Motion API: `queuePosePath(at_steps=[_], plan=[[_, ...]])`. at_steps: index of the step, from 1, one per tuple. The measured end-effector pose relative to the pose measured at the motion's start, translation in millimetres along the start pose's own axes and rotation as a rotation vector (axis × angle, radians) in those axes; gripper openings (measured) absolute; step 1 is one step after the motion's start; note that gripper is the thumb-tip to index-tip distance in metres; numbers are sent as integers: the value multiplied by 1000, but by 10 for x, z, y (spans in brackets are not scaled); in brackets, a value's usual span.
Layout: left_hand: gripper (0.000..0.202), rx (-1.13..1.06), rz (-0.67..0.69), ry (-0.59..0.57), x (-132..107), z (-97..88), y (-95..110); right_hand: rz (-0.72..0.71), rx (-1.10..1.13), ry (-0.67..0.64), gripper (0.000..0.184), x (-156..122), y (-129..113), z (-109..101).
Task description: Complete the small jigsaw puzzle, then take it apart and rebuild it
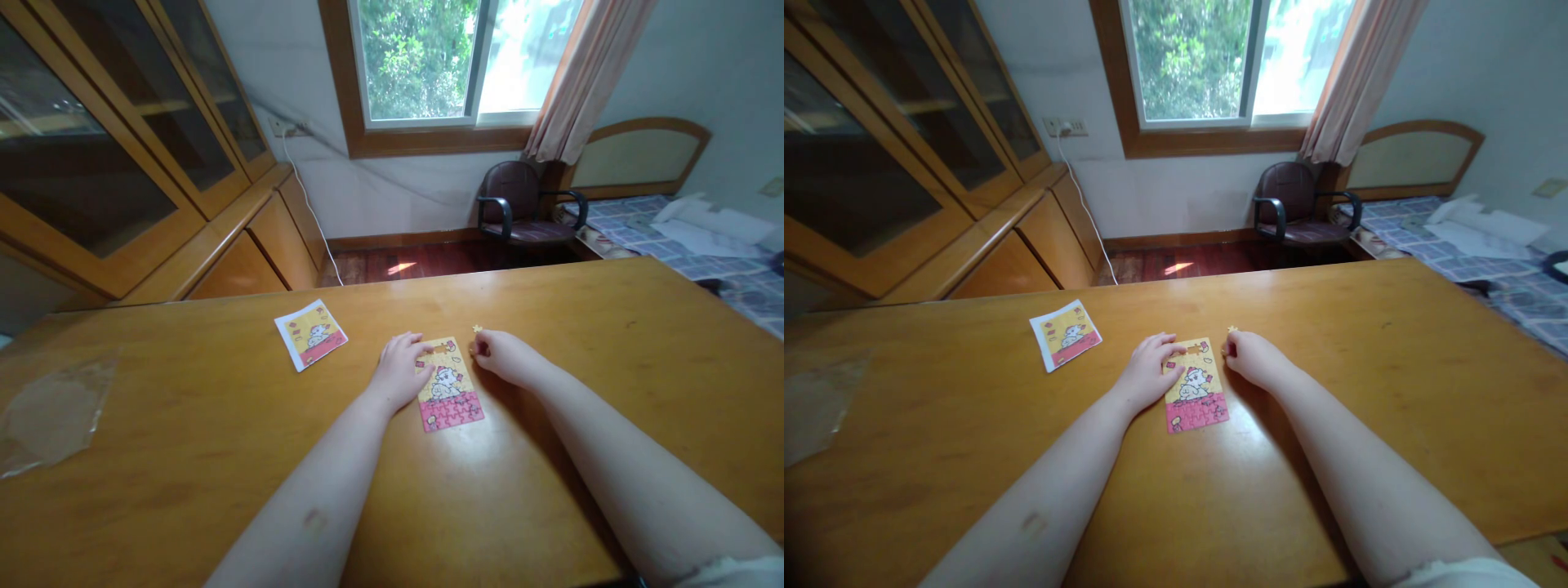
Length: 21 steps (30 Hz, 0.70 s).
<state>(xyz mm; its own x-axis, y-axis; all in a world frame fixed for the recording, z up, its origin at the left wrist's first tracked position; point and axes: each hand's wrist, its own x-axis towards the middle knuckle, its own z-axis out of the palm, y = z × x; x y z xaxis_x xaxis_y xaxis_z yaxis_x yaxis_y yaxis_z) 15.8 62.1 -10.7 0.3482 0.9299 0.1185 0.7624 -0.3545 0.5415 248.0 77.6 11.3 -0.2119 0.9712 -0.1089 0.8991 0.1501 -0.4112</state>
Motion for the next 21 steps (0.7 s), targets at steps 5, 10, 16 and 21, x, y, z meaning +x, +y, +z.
queuePosePath(at_steps=[5, 10, 16, 21], plan=[[39, 4, 10, 9, 4, 2, 2, -108, 187, 6, 7, -84, -201, -47], [42, 21, 11, 12, 10, 0, 11, -207, 224, -7, 9, -87, -355, 119], [41, 35, 18, 31, 11, 1, 16, -357, 184, 99, 11, 16, -344, 347], [41, 31, 16, 24, 4, 10, -4, -460, 16, 158, 20, -29, -313, 312]])
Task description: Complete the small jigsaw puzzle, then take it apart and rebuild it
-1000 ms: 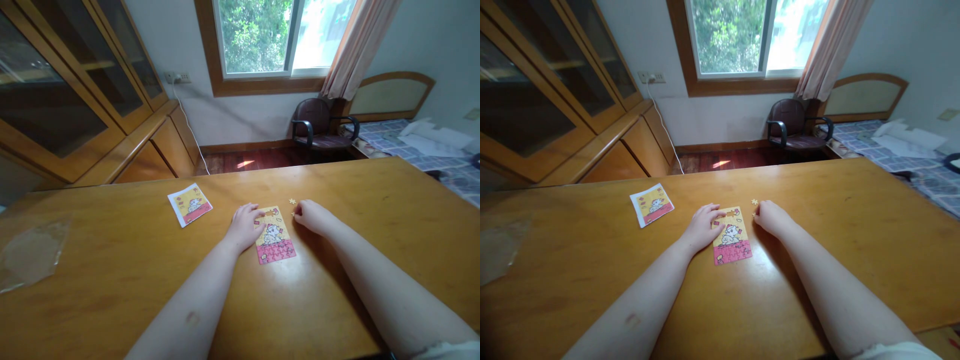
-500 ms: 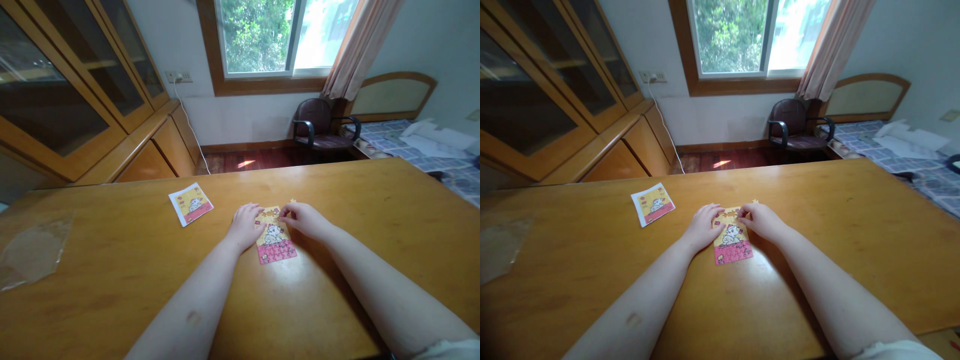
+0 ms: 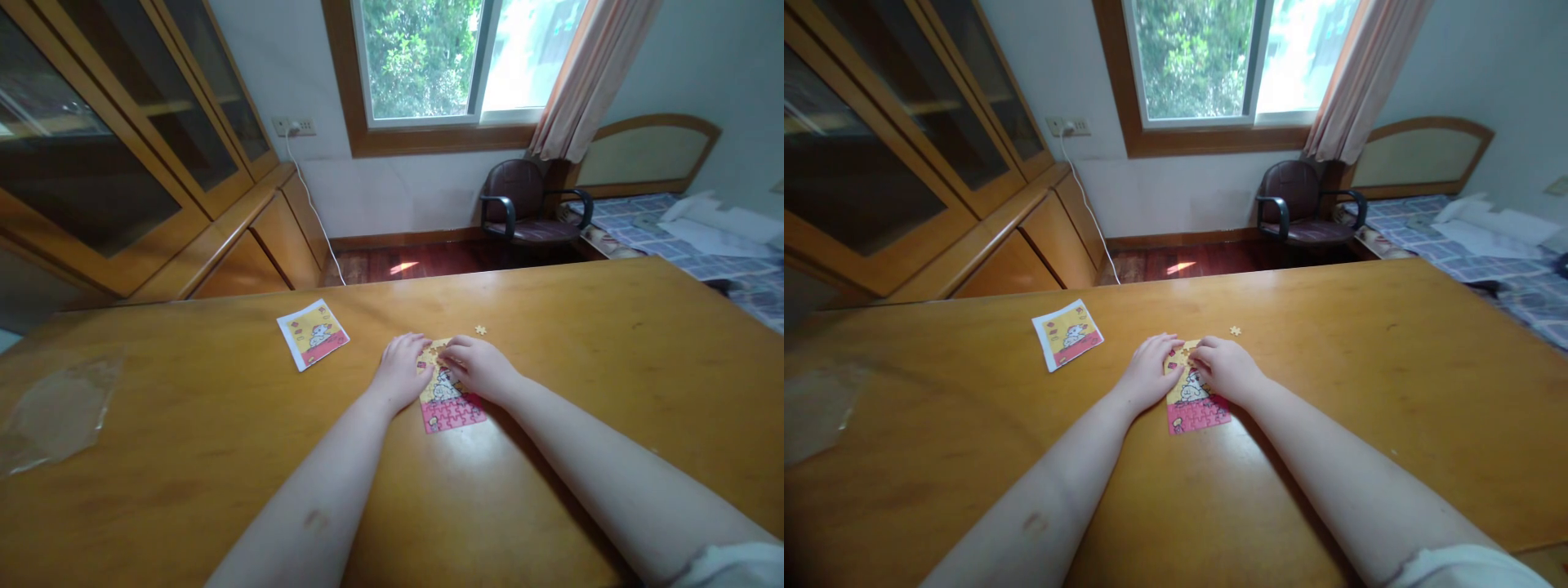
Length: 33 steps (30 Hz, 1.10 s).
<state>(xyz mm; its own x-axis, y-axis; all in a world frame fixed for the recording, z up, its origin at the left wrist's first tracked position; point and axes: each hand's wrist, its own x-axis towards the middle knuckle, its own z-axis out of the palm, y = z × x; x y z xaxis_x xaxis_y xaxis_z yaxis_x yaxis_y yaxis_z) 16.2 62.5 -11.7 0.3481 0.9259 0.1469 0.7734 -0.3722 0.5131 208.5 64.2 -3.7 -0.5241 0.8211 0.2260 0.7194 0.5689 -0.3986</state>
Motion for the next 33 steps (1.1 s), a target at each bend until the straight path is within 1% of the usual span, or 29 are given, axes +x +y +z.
queuePosePath(at_steps=[4, 8, 14, 21, 33], plan=[[37, 7, 1, -2, -2, 18, -19, -60, -139, -106, 25, -48, -75, -71], [39, 13, 5, 1, -2, 21, -22, -52, -202, -158, 29, -54, -127, -85], [39, 14, 0, -3, -3, 17, -19, -1, -245, -163, 29, -47, -150, -88], [38, 5, -3, 2, -4, 29, -14, 66, -252, -156, 34, -33, -172, -95], [37, 3, 3, 5, 2, 31, -27, 96, -265, -162, 36, -29, -165, -56]])
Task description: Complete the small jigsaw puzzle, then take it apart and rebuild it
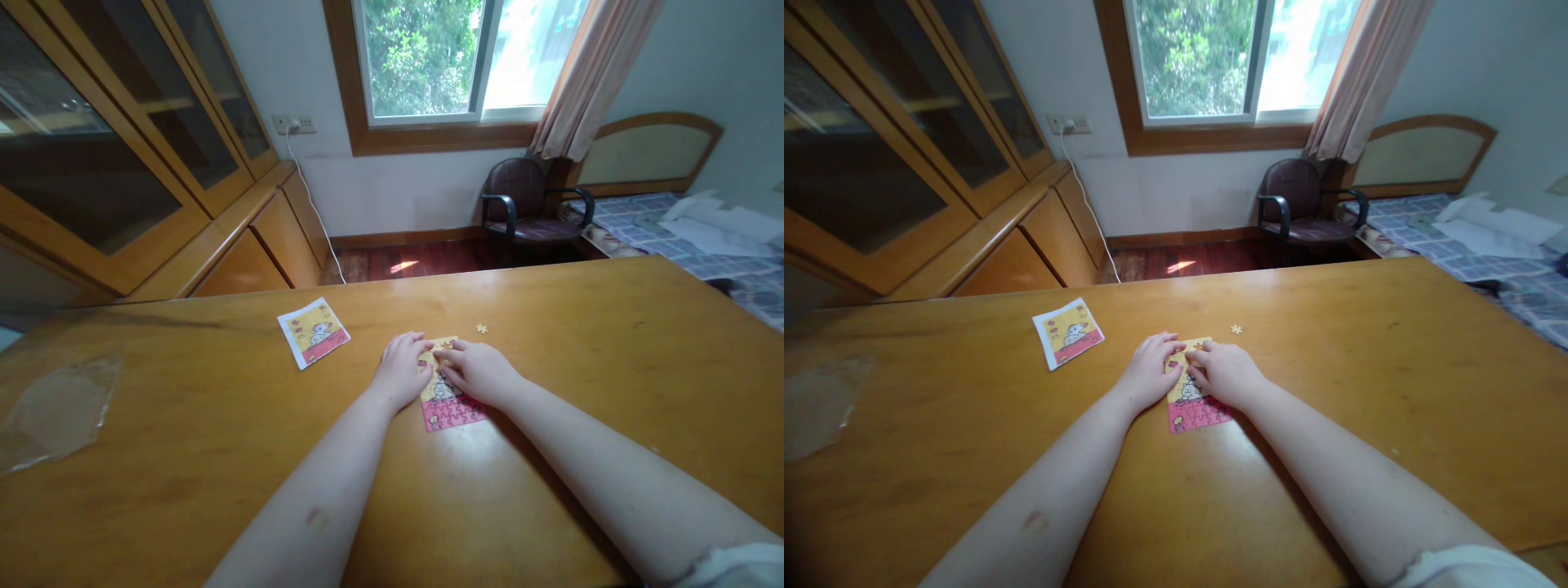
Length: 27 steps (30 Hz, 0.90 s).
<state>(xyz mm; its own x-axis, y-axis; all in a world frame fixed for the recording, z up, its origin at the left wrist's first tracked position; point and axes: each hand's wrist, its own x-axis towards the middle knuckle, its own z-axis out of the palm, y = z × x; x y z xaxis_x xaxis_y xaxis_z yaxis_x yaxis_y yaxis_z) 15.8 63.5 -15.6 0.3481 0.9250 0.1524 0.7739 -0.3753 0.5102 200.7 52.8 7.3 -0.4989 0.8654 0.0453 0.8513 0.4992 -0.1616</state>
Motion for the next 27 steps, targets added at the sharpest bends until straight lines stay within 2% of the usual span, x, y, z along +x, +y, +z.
queuePosePath(at_steps=[10, 17, 22, 27], plan=[[29, -5, 1, 42, -13, 0, 17, 67, 25, -13, 36, 18, 29, -21], [26, 20, 0, 28, -30, -23, 34, 81, 59, -16, 36, 27, 19, -42], [32, 25, 18, 10, -35, -44, 55, 311, -40, 112, 37, 47, 240, -133], [39, 45, 45, -91, -36, -85, 113, 367, -71, 55, 31, 50, 509, -125]])
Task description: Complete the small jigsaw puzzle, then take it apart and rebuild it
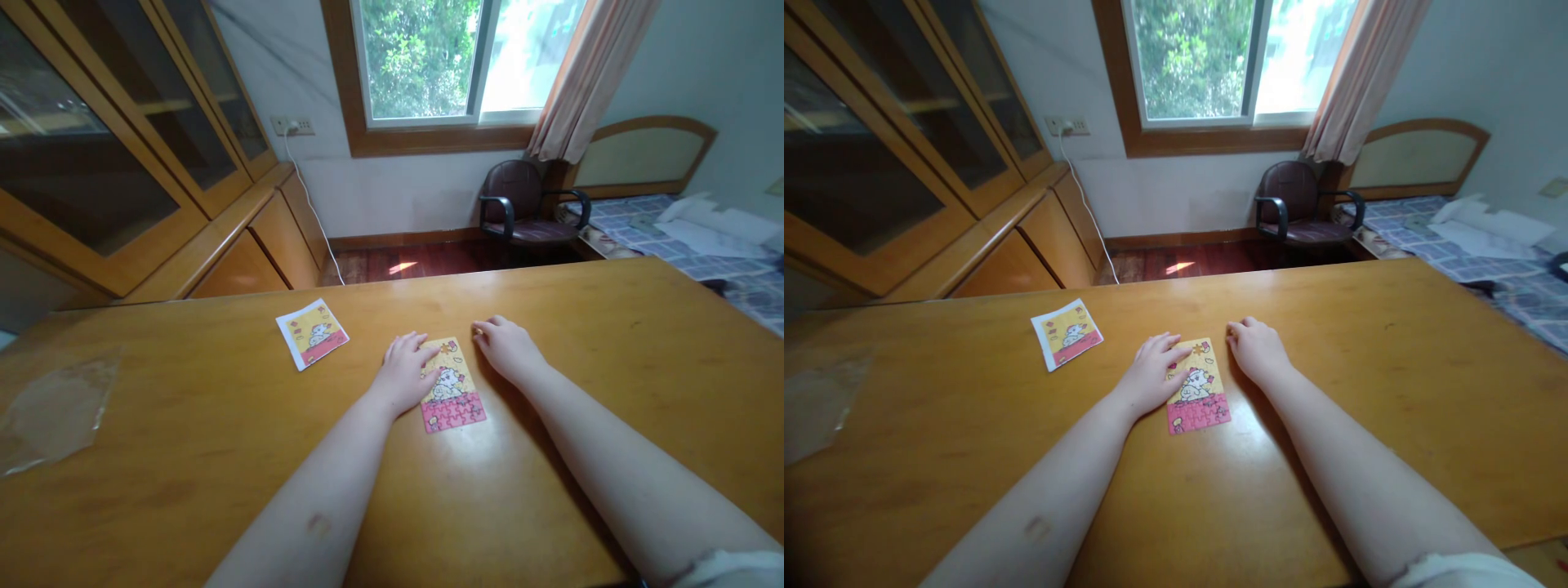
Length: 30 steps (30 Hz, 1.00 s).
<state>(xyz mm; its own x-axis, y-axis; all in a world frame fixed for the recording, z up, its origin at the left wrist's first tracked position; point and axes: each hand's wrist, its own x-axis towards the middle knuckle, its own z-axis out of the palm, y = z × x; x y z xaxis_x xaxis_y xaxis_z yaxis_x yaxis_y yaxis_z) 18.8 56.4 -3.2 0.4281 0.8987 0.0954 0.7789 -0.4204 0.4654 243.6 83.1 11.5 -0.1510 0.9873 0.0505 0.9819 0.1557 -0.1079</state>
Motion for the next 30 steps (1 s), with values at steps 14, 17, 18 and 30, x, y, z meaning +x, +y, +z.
queuePosePath(at_steps=[14, 17, 18, 30], plan=[[38, -24, 16, -75, -14, -34, 24, 107, 10, -46, 29, 5, 98, 21], [38, -24, 18, -85, -21, -24, 19, 120, 22, -66, 29, 6, 104, 21], [39, -25, 19, -85, -23, -20, 15, 127, 27, -65, 29, 7, 105, 23], [40, -30, 35, -78, -27, 2, -8, 157, 99, -101, 25, 40, 126, 82]])
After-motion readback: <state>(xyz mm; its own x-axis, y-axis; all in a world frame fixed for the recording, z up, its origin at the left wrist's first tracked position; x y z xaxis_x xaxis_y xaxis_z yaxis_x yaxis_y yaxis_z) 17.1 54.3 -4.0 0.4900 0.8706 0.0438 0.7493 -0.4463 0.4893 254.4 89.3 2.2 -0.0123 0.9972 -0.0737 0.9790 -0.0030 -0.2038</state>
